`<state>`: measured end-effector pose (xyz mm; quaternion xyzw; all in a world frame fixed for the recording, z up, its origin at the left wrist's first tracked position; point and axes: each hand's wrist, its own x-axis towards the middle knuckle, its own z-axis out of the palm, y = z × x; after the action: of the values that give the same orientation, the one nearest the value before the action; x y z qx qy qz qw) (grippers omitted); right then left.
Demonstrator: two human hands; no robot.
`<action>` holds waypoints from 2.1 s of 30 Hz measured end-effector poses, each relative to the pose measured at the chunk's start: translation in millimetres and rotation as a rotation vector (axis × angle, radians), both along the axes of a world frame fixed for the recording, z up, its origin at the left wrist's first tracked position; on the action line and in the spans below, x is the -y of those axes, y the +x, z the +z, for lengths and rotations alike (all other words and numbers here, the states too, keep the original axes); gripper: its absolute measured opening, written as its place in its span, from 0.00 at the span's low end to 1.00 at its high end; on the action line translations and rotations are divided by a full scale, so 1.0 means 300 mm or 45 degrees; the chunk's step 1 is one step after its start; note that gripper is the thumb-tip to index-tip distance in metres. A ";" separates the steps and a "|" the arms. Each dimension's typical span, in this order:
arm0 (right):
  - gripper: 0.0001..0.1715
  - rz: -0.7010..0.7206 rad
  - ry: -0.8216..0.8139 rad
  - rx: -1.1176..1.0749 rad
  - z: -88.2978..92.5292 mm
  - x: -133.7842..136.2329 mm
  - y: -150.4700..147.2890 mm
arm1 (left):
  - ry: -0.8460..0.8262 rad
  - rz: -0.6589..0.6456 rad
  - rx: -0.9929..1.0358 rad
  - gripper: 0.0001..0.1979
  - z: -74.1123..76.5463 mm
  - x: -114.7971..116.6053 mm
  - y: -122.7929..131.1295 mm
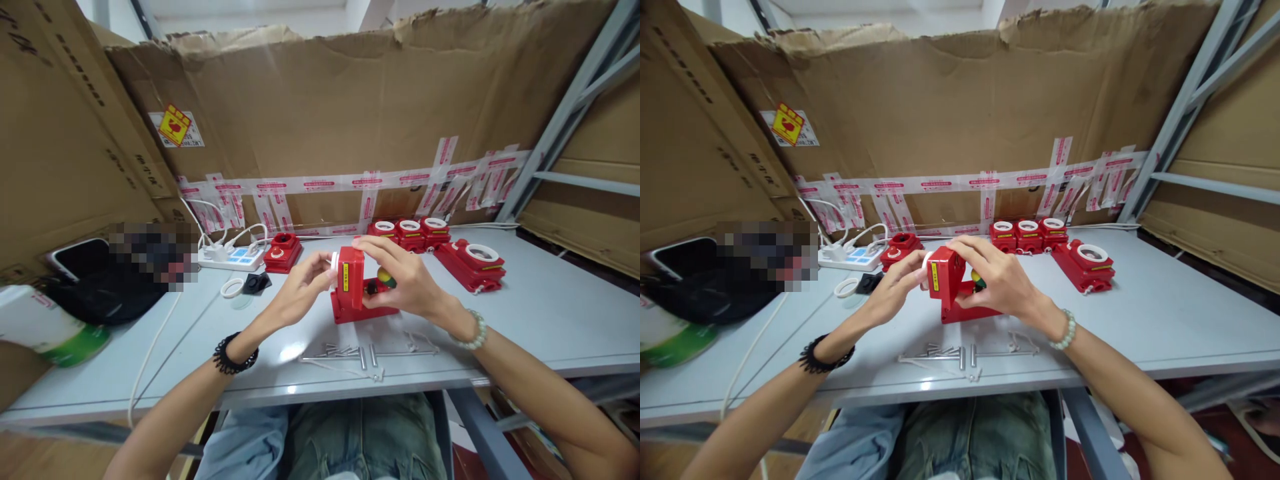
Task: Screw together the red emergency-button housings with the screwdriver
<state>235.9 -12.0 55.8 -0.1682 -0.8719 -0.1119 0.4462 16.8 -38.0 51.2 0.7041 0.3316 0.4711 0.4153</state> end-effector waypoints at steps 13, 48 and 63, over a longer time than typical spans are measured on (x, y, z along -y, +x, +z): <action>0.30 -0.165 0.439 0.239 0.008 0.024 0.005 | -0.582 0.009 0.060 0.25 0.007 -0.032 -0.015; 0.40 0.116 -0.824 -0.313 0.046 -0.055 0.094 | 0.570 -0.018 -0.619 0.44 -0.029 -0.065 0.037; 0.26 -0.102 -0.744 -0.649 0.067 -0.101 0.142 | 0.407 -0.082 -1.090 0.39 -0.100 -0.076 0.037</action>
<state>278.4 18.2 75.8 -0.3445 -0.7209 0.1693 0.5770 27.9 -15.1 21.4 0.9006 0.3743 0.1699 0.1416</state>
